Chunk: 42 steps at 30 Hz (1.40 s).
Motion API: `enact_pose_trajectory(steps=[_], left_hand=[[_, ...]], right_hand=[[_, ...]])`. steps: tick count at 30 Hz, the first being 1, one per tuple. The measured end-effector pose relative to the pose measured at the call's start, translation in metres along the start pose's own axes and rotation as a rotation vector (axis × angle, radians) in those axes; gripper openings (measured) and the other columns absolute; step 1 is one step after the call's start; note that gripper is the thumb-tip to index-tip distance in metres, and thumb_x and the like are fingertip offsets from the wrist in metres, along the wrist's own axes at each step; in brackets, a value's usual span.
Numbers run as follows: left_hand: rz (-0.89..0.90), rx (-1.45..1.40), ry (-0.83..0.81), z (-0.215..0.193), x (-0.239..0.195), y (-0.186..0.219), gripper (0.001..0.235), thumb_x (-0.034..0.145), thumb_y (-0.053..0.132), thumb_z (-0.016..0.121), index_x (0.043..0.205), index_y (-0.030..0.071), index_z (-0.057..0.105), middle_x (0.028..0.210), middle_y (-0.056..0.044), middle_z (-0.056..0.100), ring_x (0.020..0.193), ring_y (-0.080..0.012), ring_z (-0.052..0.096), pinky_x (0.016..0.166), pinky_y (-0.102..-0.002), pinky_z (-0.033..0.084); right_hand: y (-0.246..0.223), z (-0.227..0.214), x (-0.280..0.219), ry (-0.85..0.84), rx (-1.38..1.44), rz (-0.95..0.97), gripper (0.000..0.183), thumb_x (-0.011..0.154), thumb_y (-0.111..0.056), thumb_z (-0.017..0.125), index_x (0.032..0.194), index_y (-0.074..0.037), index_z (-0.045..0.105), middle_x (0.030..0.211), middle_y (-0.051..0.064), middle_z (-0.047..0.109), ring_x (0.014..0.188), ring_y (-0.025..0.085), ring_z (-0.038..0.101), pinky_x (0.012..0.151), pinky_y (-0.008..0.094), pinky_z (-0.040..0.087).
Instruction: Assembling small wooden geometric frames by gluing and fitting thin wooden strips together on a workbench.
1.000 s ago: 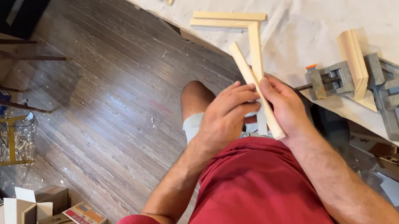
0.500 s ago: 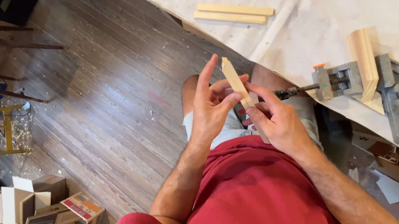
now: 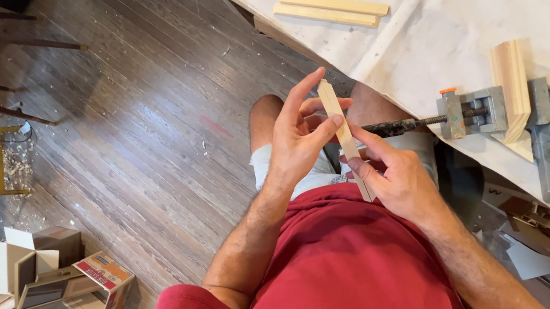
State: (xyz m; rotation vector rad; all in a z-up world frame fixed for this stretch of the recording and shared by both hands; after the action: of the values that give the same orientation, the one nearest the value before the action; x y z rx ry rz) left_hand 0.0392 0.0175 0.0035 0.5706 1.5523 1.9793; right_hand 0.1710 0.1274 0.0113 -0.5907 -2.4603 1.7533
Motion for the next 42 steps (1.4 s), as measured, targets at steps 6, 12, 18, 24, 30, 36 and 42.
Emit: enact_pose_trajectory(steps=[6,12,18,24,30,36,42], left_hand=[[0.006,-0.057,0.017,-0.005,0.005,-0.001,0.065,0.096,-0.009,0.07,0.153,0.013,0.049,0.119,-0.022,0.074,0.094,-0.0294,0.078,0.072,-0.038,0.069],[-0.009,-0.04,-0.031,-0.002,0.013,0.003,0.067,0.096,-0.007,0.071,0.155,0.015,0.047,0.121,-0.019,0.074,0.09,-0.0259,0.079,0.069,-0.035,0.07],[-0.127,0.037,-0.04,0.002,0.026,0.006,0.058,0.098,0.001,0.069,0.15,0.016,0.048,0.12,-0.018,0.076,0.088,-0.023,0.081,0.064,-0.032,0.07],[-0.286,-0.082,0.039,-0.002,0.033,-0.007,0.061,0.095,0.001,0.072,0.15,0.017,0.05,0.116,-0.016,0.078,0.081,-0.0281,0.08,0.058,-0.035,0.067],[-0.292,-0.083,0.068,-0.002,0.036,-0.006,0.059,0.092,0.001,0.072,0.147,0.016,0.054,0.112,-0.016,0.079,0.08,-0.0324,0.081,0.051,-0.032,0.062],[-0.203,0.022,0.013,-0.001,0.04,-0.002,0.057,0.091,0.001,0.074,0.143,0.018,0.056,0.108,-0.016,0.08,0.078,-0.0277,0.082,0.05,-0.031,0.064],[-0.291,-0.041,-0.011,0.0,0.044,-0.01,0.056,0.089,0.0,0.074,0.14,0.017,0.058,0.104,-0.016,0.08,0.075,-0.0319,0.082,0.052,-0.035,0.065]], right_hand=[[0.01,0.0,0.003,0.002,-0.008,0.003,0.045,0.097,-0.025,0.068,0.142,-0.022,0.066,0.081,0.016,0.077,0.075,0.036,0.074,0.072,0.046,0.058],[0.011,-0.009,0.007,0.024,-0.064,0.034,0.046,0.091,-0.026,0.074,0.137,-0.024,0.067,0.077,0.01,0.077,0.076,0.024,0.073,0.07,0.043,0.056],[-0.006,-0.018,0.016,-0.037,0.127,0.239,0.047,0.089,-0.02,0.074,0.135,-0.013,0.066,0.103,0.009,0.081,0.088,0.014,0.077,0.082,0.027,0.061],[-0.005,-0.019,0.021,-0.041,0.159,0.217,0.049,0.088,-0.02,0.077,0.135,-0.012,0.066,0.097,0.005,0.081,0.085,0.013,0.078,0.081,0.025,0.06],[-0.008,-0.019,0.022,-0.059,0.15,0.247,0.05,0.087,-0.02,0.079,0.135,-0.013,0.065,0.096,0.005,0.081,0.083,0.013,0.079,0.079,0.025,0.061],[-0.007,-0.017,0.018,-0.071,0.172,0.247,0.046,0.089,-0.017,0.077,0.132,-0.014,0.061,0.096,0.008,0.082,0.083,0.015,0.081,0.079,0.026,0.063],[0.003,-0.014,0.014,-0.089,0.253,0.263,0.056,0.088,-0.013,0.076,0.141,-0.011,0.057,0.098,0.01,0.08,0.083,0.017,0.078,0.081,0.028,0.064]])
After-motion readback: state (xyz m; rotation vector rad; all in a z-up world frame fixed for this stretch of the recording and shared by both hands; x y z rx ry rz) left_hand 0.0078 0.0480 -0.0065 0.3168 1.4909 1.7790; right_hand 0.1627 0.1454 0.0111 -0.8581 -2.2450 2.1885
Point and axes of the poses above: each hand's wrist, its own x-axis towards the middle knuckle, its own z-axis out of the palm, y = z × x, the point moved 4 cm from there along x, towards the middle knuckle
